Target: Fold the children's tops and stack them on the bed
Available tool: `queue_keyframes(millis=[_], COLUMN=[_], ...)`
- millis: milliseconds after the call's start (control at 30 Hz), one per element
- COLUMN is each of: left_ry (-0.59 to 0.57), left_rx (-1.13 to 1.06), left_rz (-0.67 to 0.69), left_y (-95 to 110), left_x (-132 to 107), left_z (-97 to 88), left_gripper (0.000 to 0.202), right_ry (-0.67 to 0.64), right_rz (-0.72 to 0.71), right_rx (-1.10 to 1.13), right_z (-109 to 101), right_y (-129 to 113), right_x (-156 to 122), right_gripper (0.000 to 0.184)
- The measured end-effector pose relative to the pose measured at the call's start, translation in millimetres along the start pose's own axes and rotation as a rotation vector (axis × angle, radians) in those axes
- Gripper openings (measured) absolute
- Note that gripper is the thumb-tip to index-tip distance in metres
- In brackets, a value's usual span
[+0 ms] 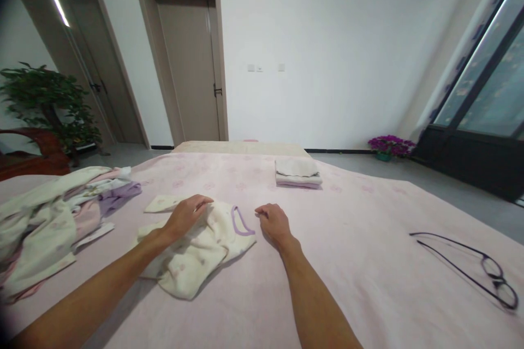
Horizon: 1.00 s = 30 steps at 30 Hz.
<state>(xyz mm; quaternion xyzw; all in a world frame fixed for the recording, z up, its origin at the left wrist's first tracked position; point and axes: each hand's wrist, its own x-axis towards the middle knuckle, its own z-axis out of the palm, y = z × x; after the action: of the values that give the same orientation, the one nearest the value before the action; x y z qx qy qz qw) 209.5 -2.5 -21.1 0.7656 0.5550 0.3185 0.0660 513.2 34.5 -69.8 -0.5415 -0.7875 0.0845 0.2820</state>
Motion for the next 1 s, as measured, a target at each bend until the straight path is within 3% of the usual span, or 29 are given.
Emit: queue_keyframes(millis=[300,400,500,600,733,800,1000], left_ry=[-0.222,-0.331,-0.439,-0.507,-0.457,-0.399,-0.185], left_rx=[0.211,0.255,0.293,0.31,0.31,0.291,0.176], left_rz=[-0.011,-0.006,-0.01,-0.037,-0.059,-0.055,0.014], left_y=[-20,-29,-36,-35,-30,-31,-43], left_x=[26,29,33,36,35,33,34], left_z=[34.6,32.7,25.9,18.0,5.7,-3.9,-46.4], left_gripper=[0.034,0.038,0.051,0.048,0.022,0.014,0.02], right_ry=[-0.131,-0.152,-0.136,-0.125,-0.153,-0.182,-0.319], right_rz=[-0.19,-0.214,-0.22,-0.219,-0.169,-0.133,-0.119], right_rx=[-0.069,0.008,0.083,0.152,0.24,0.309,0.75], right_z=[-12,-8,0,7,5,2,7], right_y=[-31,-29,-26,-23,-22,-21,-28], right_x=[-9,-10,-9,-9,-8,-7,-6], right_gripper=[0.026,0.021,0.029,0.035,0.03,0.036,0.042])
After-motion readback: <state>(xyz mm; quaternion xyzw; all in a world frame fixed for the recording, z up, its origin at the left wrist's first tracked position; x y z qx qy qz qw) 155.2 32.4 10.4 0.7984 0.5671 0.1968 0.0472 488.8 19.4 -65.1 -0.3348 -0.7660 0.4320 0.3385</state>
